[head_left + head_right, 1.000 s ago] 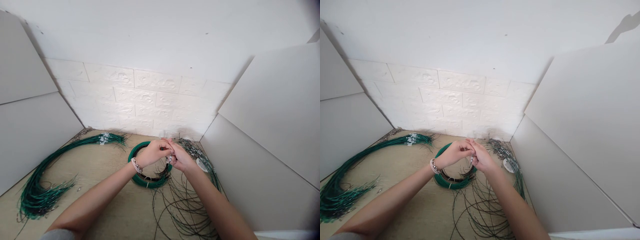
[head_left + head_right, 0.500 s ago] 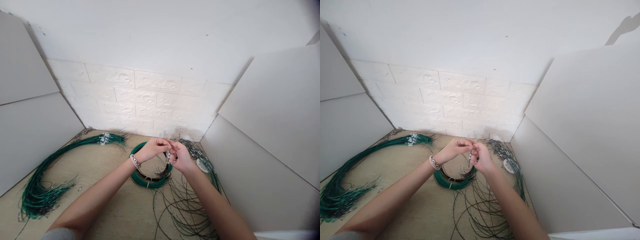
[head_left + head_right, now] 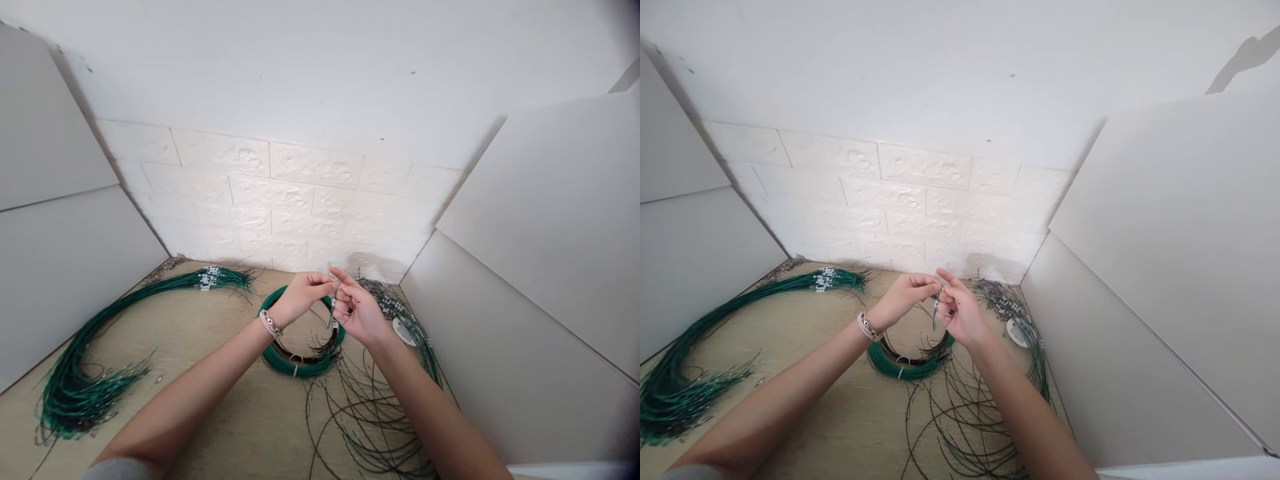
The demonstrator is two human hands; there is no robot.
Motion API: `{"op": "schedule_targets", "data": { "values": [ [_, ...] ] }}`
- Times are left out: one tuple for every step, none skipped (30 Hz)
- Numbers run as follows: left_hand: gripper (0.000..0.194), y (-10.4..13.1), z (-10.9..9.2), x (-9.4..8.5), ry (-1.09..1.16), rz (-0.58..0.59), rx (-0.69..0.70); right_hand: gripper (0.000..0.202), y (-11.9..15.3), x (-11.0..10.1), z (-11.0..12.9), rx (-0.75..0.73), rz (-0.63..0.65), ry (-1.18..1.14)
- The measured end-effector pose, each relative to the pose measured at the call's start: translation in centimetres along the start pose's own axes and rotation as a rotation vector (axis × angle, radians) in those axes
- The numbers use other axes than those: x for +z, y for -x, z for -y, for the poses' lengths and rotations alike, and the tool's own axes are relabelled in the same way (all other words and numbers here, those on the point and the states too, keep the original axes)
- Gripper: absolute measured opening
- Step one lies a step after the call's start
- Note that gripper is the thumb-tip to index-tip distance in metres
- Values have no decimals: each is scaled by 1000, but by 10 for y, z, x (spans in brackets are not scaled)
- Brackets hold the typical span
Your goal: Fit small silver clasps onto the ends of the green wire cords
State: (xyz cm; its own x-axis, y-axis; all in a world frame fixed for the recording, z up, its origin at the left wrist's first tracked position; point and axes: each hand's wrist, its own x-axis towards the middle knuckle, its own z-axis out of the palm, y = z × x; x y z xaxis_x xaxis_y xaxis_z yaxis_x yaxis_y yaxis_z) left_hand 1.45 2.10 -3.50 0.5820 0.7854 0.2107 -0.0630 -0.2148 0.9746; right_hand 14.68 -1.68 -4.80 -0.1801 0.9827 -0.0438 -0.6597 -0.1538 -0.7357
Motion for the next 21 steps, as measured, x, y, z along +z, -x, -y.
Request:
{"op": "schedule_targets", "data": {
  "values": [
    [24,0,0,1,1,-21,-6,38,0,0,0,-6,4,7],
    [24,0,-1,1,6,-37,-13,38,0,0,0,-12,4,15],
    [24,1,-1,2,16,-51,-18,37,1,1,0,-19,1,24],
    [24,1,-1,3,27,-62,-20,36,1,1,0,-27,-3,30],
    [23,1,-1,4,36,-72,-18,36,1,2,0,-37,-8,33],
    [23,1,-1,5,40,-81,-12,35,1,2,-1,-46,-12,33],
    [23,1,0,6,37,-86,-2,34,1,2,-1,-53,-12,32],
    [23,1,0,7,29,-86,10,32,1,2,-1,-57,-11,30],
    [23,1,1,7,13,-88,21,32,1,2,-2,-57,-10,28],
    [23,1,2,8,-10,-93,32,31,1,1,-2,-56,-9,26],
    [22,1,2,8,-40,-101,44,31,0,1,-3,-55,-9,27],
    [22,1,3,7,-75,-109,56,31,0,0,-3,-55,-9,29],
    [21,1,3,7,-115,-116,69,31,-1,-1,-3,-54,-10,34],
    [20,1,3,6,-155,-122,83,32,-1,-1,-3,-54,-12,44],
    [19,1,3,5,-195,-127,96,33,-2,-2,-3,-52,-15,60],
    [18,1,3,5,-231,-127,107,35,-2,-2,-2,-48,-19,84],
    [18,1,3,4,-264,-127,115,36,-2,-2,-2,-42,-22,115],
    [17,1,4,3,-296,-127,121,38,-1,-2,-1,-34,-27,152],
    [17,0,5,2,-327,-123,125,40,-1,-2,1,-24,-37,194],
    [17,0,6,2,-358,-116,128,41,-1,-3,2,-15,-52,236],
    [16,0,7,1,-386,-105,132,42,-1,-3,3,-5,-72,274]
  ]
}}
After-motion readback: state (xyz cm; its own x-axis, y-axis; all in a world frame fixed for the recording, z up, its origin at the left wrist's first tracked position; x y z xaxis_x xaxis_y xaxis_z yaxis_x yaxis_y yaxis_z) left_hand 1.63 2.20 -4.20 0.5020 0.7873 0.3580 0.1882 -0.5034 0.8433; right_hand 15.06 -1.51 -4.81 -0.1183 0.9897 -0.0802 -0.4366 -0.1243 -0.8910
